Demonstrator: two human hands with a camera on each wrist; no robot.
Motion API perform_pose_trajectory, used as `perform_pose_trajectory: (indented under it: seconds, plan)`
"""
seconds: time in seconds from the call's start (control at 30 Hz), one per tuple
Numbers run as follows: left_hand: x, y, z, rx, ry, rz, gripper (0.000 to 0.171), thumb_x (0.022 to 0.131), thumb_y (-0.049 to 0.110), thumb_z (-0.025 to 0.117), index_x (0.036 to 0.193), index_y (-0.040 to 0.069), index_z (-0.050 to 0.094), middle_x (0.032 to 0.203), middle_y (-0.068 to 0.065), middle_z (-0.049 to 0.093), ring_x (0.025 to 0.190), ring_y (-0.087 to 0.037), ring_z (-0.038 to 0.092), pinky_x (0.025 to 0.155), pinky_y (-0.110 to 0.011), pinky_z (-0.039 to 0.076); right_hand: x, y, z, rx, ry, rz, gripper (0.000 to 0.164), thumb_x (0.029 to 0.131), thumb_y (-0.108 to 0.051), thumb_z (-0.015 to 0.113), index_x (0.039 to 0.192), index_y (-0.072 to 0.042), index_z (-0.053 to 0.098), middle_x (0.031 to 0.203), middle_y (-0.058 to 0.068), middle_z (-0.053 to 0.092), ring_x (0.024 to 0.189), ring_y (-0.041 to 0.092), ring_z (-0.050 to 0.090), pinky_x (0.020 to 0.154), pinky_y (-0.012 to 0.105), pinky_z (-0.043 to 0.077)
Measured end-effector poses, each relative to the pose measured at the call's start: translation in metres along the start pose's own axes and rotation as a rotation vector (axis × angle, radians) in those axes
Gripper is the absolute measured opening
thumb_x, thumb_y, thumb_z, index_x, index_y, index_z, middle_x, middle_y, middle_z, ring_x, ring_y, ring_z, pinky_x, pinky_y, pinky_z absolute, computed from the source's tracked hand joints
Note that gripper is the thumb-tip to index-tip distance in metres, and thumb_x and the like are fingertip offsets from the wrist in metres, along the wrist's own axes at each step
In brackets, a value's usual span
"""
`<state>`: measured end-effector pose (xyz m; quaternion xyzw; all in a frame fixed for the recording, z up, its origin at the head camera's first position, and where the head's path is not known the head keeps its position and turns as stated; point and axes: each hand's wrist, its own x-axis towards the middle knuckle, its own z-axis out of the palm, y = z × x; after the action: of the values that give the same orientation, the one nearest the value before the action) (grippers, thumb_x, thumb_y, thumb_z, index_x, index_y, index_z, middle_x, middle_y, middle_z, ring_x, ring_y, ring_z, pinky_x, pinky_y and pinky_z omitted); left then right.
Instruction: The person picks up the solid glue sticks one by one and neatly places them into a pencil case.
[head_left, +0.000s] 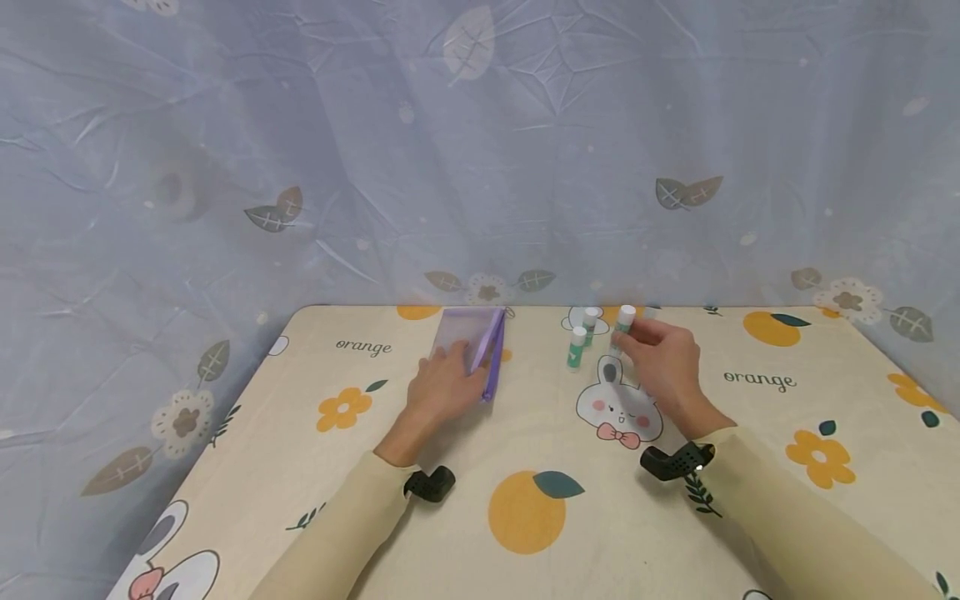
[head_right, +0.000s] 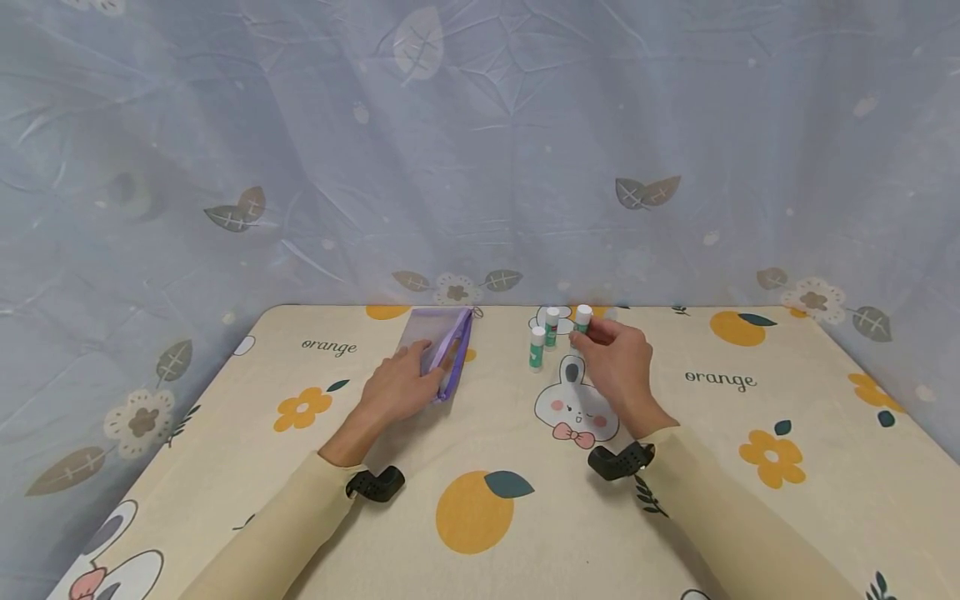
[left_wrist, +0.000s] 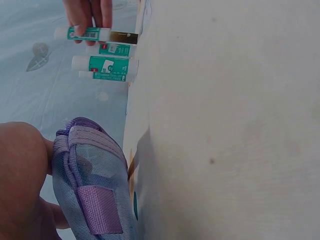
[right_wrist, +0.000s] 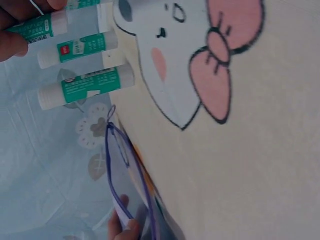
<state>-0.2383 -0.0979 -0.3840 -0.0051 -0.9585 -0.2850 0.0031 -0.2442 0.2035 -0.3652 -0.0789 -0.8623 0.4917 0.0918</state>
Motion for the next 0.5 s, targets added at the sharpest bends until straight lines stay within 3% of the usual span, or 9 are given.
perform_pose_trajectory:
  seconds: [0.17,0.23,0.4,0.5]
  plan:
    - [0.000,0.000,0.001,0.000,0.003,0.002,0.064,0.103,0.043,0.051,0.160,0.013,0.046,0.149,-0.025,0.055,0.130,-0.047,0.054,0.099,-0.065,0.050,0.002,-0.008,-0.005,-0.003,0.018,-0.041,0.050,0.105,-0.030,0.066,0.149,-0.008,0.061,0.142,0.019,0.069,0.136,0.037,0.062,0.111,0.051,0.049]
    - [0.000,0.000,0.000,-0.001,-0.001,0.002,0.064,0.103,0.042,0.052,0.160,0.013,0.046,0.151,-0.025,0.054,0.131,-0.047,0.054,0.100,-0.065,0.050,0.003,-0.011,-0.007,-0.005,0.019,-0.050,0.050,0.105,-0.031,0.066,0.149,-0.008,0.061,0.141,0.018,0.070,0.133,0.037,0.065,0.107,0.046,0.052]
    - [-0.001,0.001,-0.001,-0.001,-0.016,-0.004,0.063,0.103,0.039,0.051,0.161,0.014,0.045,0.159,-0.025,0.048,0.138,-0.050,0.051,0.104,-0.066,0.049,0.005,-0.018,-0.012,0.008,0.033,-0.054,0.051,0.104,-0.036,0.067,0.148,-0.010,0.063,0.138,0.015,0.072,0.105,0.028,0.075,0.080,0.021,0.056]
    - [-0.001,0.001,-0.002,0.001,-0.017,-0.005,0.062,0.104,0.038,0.050,0.161,0.014,0.045,0.160,-0.025,0.048,0.139,-0.050,0.050,0.104,-0.067,0.049,0.006,-0.022,-0.013,0.028,0.040,-0.053,0.051,0.104,-0.037,0.068,0.147,-0.011,0.064,0.136,0.014,0.074,0.087,0.014,0.072,0.071,0.016,0.053]
